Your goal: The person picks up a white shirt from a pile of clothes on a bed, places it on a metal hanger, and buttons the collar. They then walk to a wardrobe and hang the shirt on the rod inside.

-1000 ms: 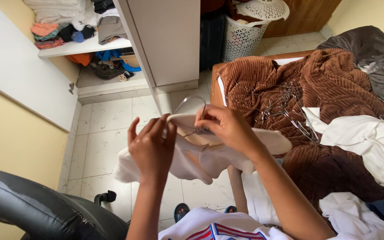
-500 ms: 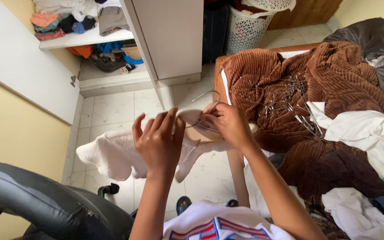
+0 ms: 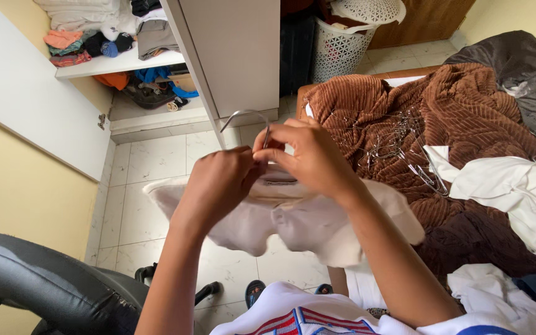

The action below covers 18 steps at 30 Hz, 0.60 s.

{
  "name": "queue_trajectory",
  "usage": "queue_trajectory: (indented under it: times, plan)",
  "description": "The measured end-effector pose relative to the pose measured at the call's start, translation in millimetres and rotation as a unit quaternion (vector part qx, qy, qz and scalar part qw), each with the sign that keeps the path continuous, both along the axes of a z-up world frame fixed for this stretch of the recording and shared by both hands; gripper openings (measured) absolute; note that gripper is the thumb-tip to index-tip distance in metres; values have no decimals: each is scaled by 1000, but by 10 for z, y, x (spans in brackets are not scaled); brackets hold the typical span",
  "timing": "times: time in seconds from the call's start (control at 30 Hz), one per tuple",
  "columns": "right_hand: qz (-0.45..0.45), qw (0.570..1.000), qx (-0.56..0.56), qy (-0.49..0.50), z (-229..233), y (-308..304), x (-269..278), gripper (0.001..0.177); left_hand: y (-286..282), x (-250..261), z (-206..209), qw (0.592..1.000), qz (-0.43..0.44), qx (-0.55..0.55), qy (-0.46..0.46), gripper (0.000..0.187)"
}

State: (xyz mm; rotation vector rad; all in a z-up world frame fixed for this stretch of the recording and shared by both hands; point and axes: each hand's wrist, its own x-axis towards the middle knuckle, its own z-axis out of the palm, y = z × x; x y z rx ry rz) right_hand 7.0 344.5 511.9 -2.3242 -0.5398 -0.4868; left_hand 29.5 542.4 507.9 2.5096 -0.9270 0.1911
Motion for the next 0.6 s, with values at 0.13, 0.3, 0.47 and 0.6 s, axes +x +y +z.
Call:
queue_trajectory:
  times: [0.13,0.3,0.47,0.6]
  plan:
    - [-11,980,197,26,33,-233,-155,28,-240,109,-56,979,-33,-166,-116,12]
    - [-286,930,-142,-183,-133,-785,-636,39,-352,192,-76,958,41,-282,-17,14]
    - [-273,954,-57,-106,-348,-1004,-616,28,-513,146,3,949,-26,-269,-163,25]
    - [-233,960,18,-151,-388,-934,-592,21,-412,94,69,949,-53,-253,-183,21]
